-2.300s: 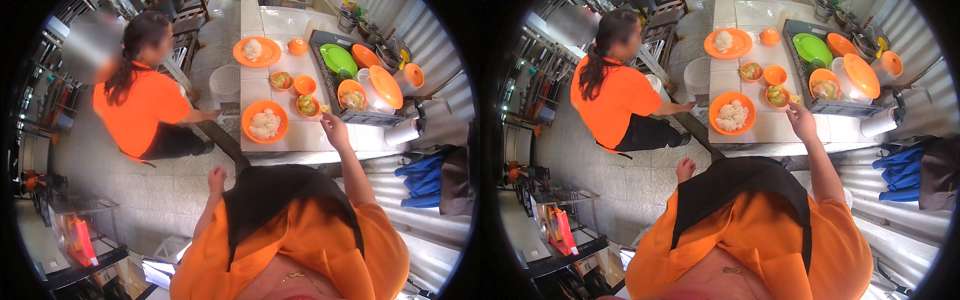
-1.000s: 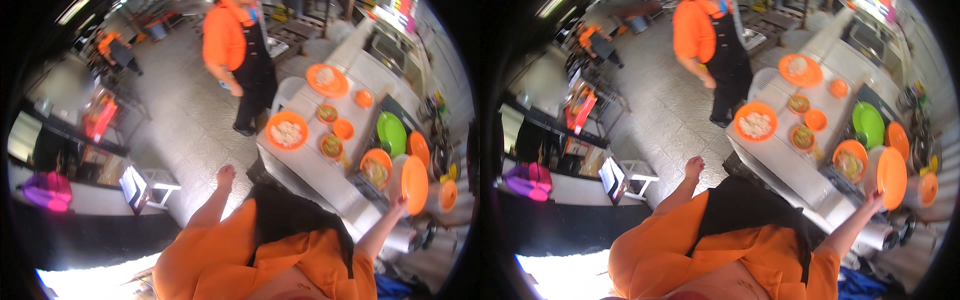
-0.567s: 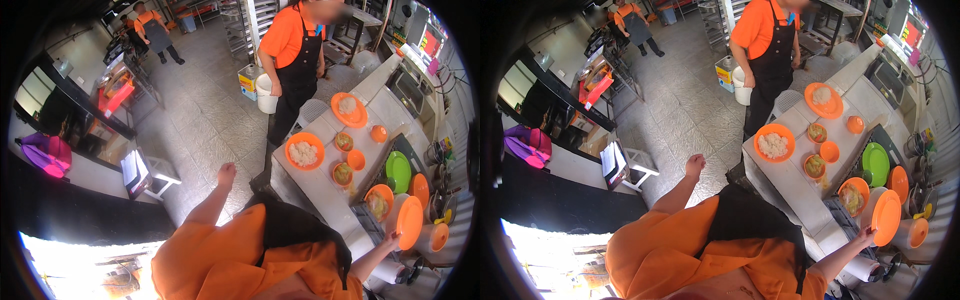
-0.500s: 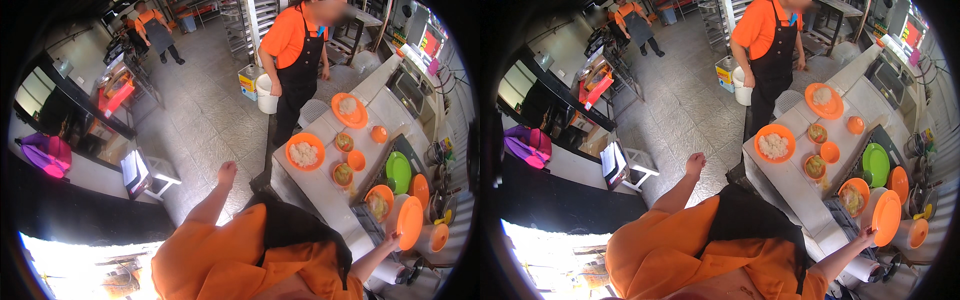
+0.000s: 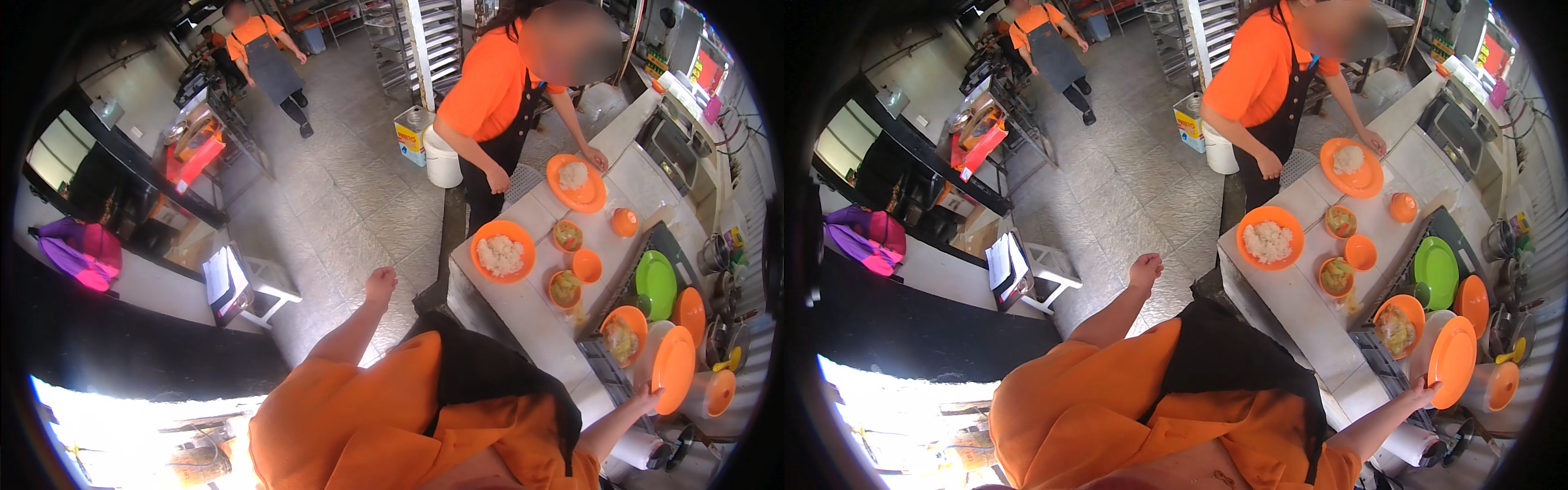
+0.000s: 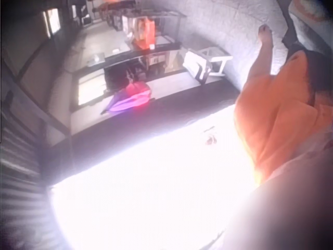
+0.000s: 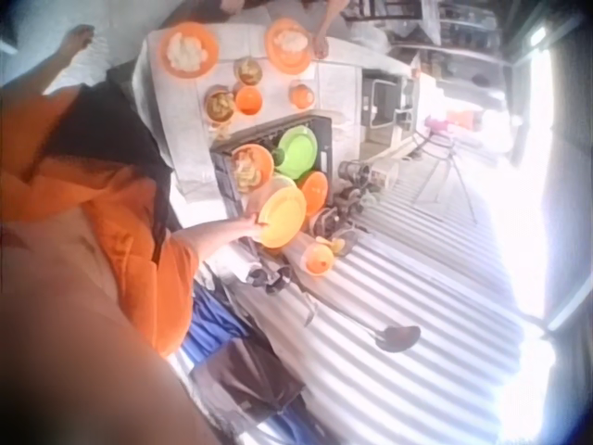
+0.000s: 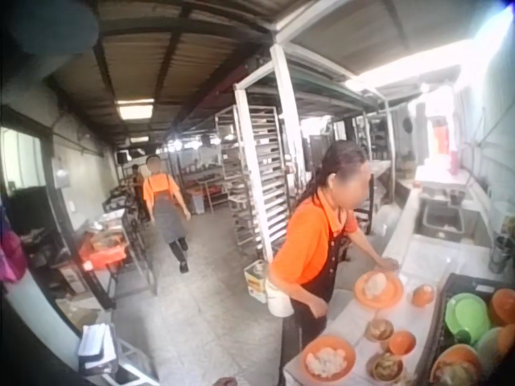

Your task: The person assembles meals by placing rice, sliced cucumbers, and a sausage into orange bowls. They handle the food items by hand and arrange them on a stainless steel counter.

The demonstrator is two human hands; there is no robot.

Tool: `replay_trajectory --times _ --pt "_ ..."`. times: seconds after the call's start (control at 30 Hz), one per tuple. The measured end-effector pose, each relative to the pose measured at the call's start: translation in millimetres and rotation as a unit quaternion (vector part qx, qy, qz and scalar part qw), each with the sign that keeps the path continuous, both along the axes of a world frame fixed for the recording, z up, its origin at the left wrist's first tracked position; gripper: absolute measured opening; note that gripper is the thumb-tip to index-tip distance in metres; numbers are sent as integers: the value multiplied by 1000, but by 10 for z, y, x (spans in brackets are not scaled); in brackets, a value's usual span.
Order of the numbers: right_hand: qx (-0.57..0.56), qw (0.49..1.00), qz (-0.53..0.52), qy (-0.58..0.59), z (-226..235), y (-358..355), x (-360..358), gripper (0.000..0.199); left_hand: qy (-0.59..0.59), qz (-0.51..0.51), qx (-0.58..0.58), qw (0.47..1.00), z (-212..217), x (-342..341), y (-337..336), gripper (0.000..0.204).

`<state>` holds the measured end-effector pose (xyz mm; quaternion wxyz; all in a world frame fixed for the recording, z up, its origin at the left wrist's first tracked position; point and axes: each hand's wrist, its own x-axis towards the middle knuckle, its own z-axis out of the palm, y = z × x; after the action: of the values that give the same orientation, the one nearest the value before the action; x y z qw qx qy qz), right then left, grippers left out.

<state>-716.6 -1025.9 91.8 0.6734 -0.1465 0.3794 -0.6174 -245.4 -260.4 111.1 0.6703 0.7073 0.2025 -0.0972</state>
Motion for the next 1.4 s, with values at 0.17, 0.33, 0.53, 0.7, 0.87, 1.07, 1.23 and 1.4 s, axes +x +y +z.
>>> replay_trajectory --times 0.17,0.33,0.53,0.7,0.87,1.07,1.23,1.4 --pt "-90 993 64 49 -234 61 -7 32 0 18 5 1000 43 -42 84 27" --pt "-354 761 -15 544 -324 399 -167 32 -20 28 23 999 64 -8 28 25" --pt "-55 986 112 -107 508 1345 323 37 -276 -58 217 935 606 -82 -239 23" --pt "-162 941 297 -20 805 2311 653 41 -271 -408 -40 871 1493 -316 -1359 37" --pt "-227 794 550 128 1505 3015 1509 43 -212 -511 -205 808 1800 -725 -1912 42" --pt "-309 696 617 198 1850 2979 1586 38 -136 -474 -284 822 1846 -790 -1876 38" --pt "-241 701 377 556 2161 1858 1280 37 -170 -460 -208 846 1974 -768 -1584 32" --pt "-50 524 161 835 2309 829 877 39 -246 -464 -109 844 1968 -728 -1334 25"
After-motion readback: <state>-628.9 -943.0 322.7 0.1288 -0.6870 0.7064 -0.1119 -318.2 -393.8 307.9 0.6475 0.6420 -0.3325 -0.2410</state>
